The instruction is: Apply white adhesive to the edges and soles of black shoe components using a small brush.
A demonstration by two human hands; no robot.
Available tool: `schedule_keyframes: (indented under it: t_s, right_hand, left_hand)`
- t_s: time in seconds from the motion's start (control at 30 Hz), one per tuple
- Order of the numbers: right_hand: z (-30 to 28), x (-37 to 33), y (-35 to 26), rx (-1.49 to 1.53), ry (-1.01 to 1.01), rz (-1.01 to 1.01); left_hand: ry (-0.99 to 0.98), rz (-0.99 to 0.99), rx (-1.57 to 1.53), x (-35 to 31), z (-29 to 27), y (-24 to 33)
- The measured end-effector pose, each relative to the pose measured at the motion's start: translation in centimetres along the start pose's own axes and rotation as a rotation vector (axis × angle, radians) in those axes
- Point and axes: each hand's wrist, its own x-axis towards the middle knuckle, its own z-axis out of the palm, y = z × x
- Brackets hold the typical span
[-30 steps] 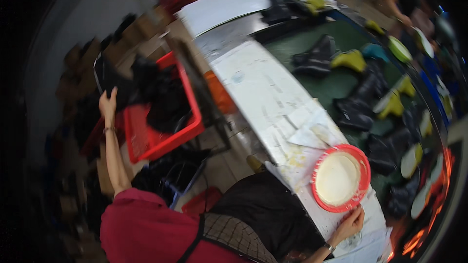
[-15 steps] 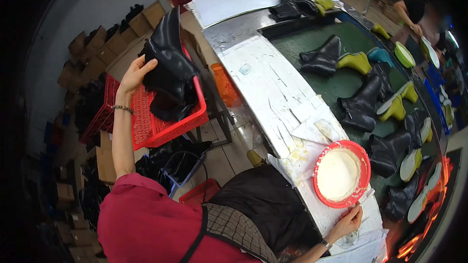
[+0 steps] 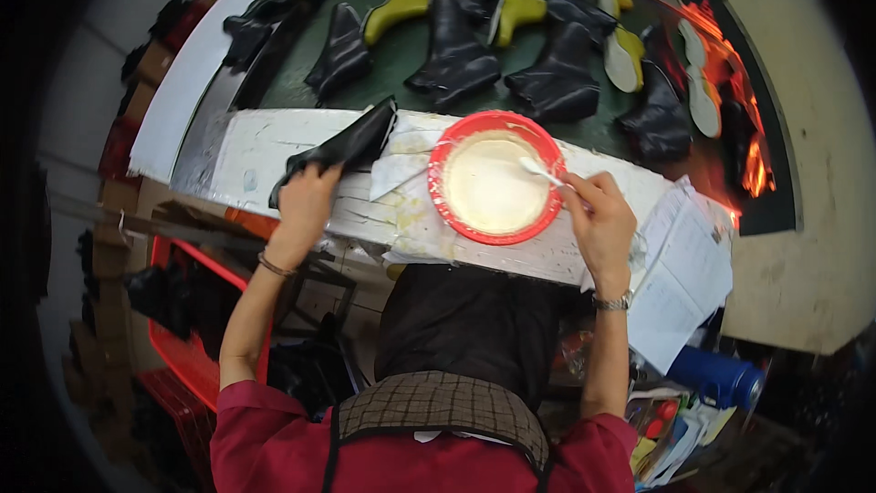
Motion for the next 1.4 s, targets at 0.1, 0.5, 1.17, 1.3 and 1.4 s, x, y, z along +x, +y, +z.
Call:
schedule_keyframes:
  t_s: [0.1, 0.5, 1.17, 1.3, 1.4]
  right_hand:
    - [0.5, 1.6, -2.1, -0.155, -0.159, -0.033]
    - [-1.3, -0.4, -3.8, -0.189, -0.199, 0.086]
    - [0.9, 4.8, -7.4, 0.263, -0.067, -0.391]
    - [1.8, 3.4, -7.6, 0.308, -0.009, -0.298]
    - [2.6, 2.0, -7.8, 0.327, -0.001, -0.275]
  left_hand:
    - [-0.25, 0.034, -0.323, -0.6, 0.7, 3.0]
    - [0.278, 0.181, -0.232, 6.1, 4.3, 0.3]
    - [-0.853, 0.107, -1.26, 6.4, -9.6, 3.9]
    - [-0.649, -0.123, -1.407, 5.9, -10.4, 3.0]
    - [-0.479, -0.143, -1.466, 5.7, -10.2, 2.8]
